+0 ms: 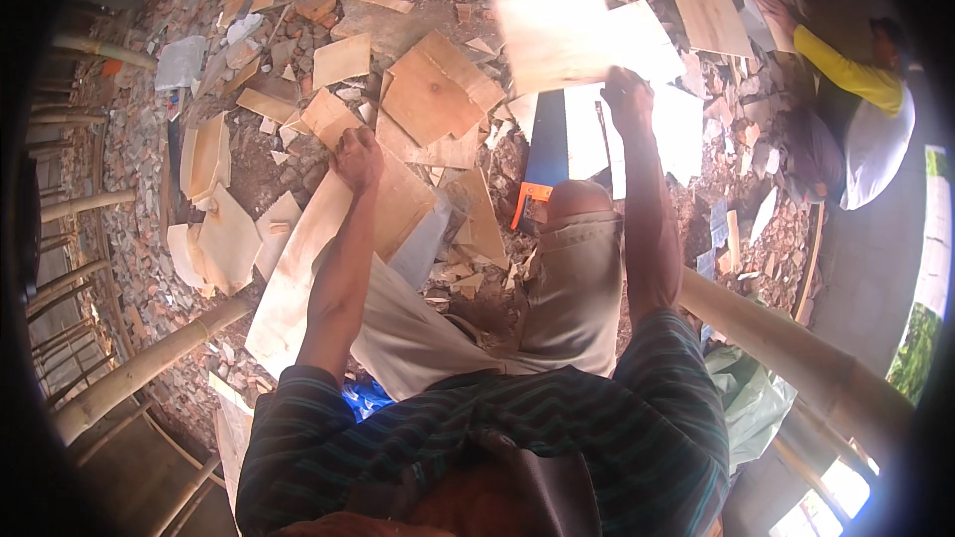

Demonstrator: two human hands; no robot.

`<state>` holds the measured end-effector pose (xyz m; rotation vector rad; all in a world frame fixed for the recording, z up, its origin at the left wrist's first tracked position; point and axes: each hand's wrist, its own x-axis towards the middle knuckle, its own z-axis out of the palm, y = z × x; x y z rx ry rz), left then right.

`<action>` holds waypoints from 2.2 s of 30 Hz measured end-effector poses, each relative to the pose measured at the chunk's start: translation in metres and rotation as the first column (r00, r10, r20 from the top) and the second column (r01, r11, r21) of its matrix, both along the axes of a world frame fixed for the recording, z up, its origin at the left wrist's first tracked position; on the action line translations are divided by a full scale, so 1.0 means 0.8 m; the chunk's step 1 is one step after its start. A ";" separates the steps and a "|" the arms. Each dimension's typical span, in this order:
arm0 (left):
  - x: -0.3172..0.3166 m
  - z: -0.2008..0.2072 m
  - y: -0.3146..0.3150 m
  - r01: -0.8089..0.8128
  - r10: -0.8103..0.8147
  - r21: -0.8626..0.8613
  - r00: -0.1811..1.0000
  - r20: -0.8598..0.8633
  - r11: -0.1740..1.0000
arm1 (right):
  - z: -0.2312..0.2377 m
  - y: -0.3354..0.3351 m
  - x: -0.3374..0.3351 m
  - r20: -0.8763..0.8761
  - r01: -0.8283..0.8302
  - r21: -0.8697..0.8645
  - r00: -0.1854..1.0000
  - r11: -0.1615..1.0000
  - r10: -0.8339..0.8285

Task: The person sits on the floor of a construction site and uses a hand saw to cut several pieces of plywood. They position the wood on the ground, saw through it, and separate the pieces, working among scattered debris and bamboo supports.

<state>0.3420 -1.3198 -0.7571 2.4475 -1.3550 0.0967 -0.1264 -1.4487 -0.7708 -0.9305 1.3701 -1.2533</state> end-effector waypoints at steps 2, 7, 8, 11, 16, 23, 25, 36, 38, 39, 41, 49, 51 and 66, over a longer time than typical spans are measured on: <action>0.004 -0.007 0.000 0.001 -0.002 0.040 1.000 0.030 0.999 | -0.063 0.024 -0.076 -0.120 -0.011 -0.135 0.993 0.991 -0.005; 0.010 -0.020 -0.003 -0.012 0.000 0.127 0.995 0.095 0.992 | -0.162 0.091 -0.171 -0.720 0.034 -0.325 0.640 0.945 -0.270; 0.009 -0.021 -0.004 0.050 -0.060 0.098 0.992 0.109 0.994 | -0.158 0.099 -0.175 -0.511 0.301 -0.210 0.777 0.930 -0.366; 0.003 -0.014 -0.007 0.030 -0.033 0.110 0.999 0.031 0.993 | -0.104 0.107 -0.163 0.614 0.703 0.506 0.114 0.500 -0.781; 0.003 0.009 0.000 -0.010 0.016 0.183 0.999 -0.031 0.983 | -0.016 0.093 -0.129 0.604 0.706 0.322 0.360 0.630 -0.711; -0.003 0.014 -0.002 -0.041 0.048 0.172 0.998 -0.039 0.984 | -0.072 0.159 -0.079 -0.691 0.838 0.058 0.426 0.543 -0.584; -0.002 0.011 -0.003 -0.023 0.032 0.143 0.998 -0.060 0.989 | -0.089 0.185 -0.066 -0.585 0.824 0.163 0.524 0.543 -0.619; 0.000 0.011 -0.004 -0.039 0.045 0.179 0.999 -0.028 0.983 | -0.128 0.213 -0.060 0.249 0.542 0.542 0.626 0.643 -0.739; -0.001 0.014 -0.003 -0.030 0.044 0.174 0.996 -0.075 0.984 | -0.127 0.209 -0.062 0.318 0.586 0.493 0.566 0.643 -0.760; -0.001 0.015 -0.003 -0.031 0.046 0.168 0.995 -0.087 0.985 | -0.123 0.206 -0.063 0.316 0.614 0.492 0.534 0.617 -0.784; -0.002 0.016 -0.002 -0.034 0.049 0.166 0.995 -0.091 0.986 | -0.109 0.201 -0.067 0.428 0.657 0.358 0.517 0.664 -0.742; -0.002 0.015 -0.001 -0.021 0.031 0.145 0.997 -0.070 0.989 | -0.048 0.173 -0.069 0.568 0.627 0.275 0.506 0.729 -0.649; -0.002 0.015 -0.001 -0.014 0.024 0.125 0.997 -0.072 0.992 | -0.056 0.171 -0.058 0.537 0.573 0.356 0.522 0.738 -0.663; -0.006 0.016 -0.001 -0.039 0.045 0.104 0.998 -0.052 0.994 | -0.013 0.169 0.016 0.243 0.326 0.198 0.897 0.924 -0.369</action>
